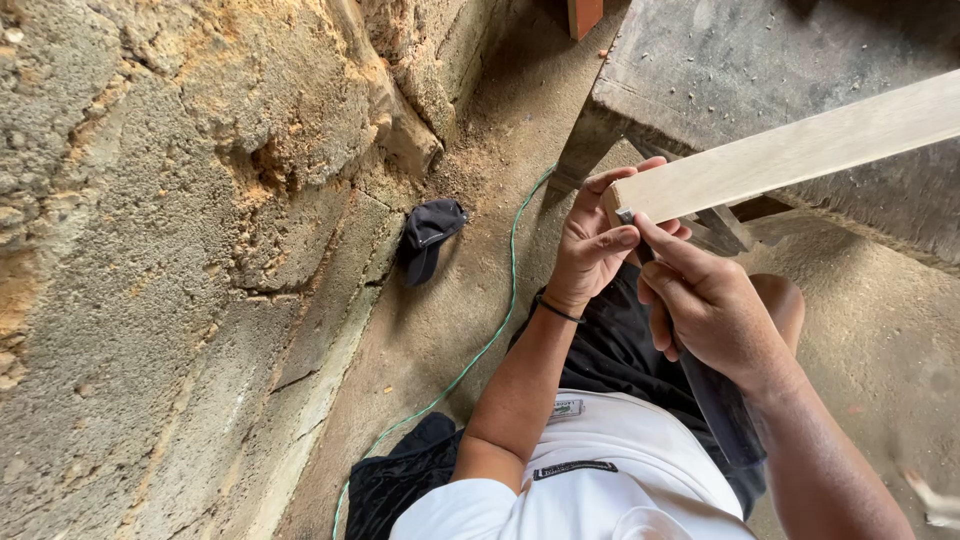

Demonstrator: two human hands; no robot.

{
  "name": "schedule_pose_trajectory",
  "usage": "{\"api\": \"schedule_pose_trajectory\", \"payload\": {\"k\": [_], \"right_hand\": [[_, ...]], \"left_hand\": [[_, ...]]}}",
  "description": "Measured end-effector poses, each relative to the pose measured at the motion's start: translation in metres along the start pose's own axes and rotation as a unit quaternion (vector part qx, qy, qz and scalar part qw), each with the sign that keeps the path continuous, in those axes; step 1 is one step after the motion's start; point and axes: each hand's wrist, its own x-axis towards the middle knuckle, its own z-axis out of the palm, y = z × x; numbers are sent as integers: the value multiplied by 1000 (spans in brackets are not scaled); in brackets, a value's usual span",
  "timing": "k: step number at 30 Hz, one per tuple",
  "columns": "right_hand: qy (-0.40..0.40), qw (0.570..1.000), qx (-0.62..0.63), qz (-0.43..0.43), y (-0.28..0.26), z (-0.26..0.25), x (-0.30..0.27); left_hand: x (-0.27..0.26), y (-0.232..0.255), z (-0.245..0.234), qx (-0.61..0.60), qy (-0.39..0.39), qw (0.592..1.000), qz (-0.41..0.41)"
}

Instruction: The person smooths a long wooden plank with a sanding block, then uses a chisel to carve and shape the edges of the wood. The person works on the plank while sitting on the ground, occasionally adjusting the wood's position.

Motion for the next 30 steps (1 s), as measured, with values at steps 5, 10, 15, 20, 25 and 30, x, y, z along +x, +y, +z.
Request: {"api": "schedule_pose_trajectory", "payload": {"k": [5, 10, 15, 20, 25, 30], "right_hand": [[4, 1000, 19, -1, 2, 0, 8], [-15, 1000, -10, 7, -11, -2, 7], [-14, 999, -25, 17, -4, -4, 6], [-8, 1000, -15, -4, 5, -1, 14], [-15, 995, 54, -80, 3, -6, 15], [-43, 998, 5, -53, 12, -30, 14]], "left_hand": [[1, -5, -5, -9, 23, 999, 22], [1, -7, -11, -31, 21, 999, 24], [1, -7, -6, -25, 32, 999, 22], [0, -8, -12, -3, 36, 999, 30], [4, -8, -20, -8, 54, 999, 4], [9, 5, -5, 15, 88, 996, -29]]}}
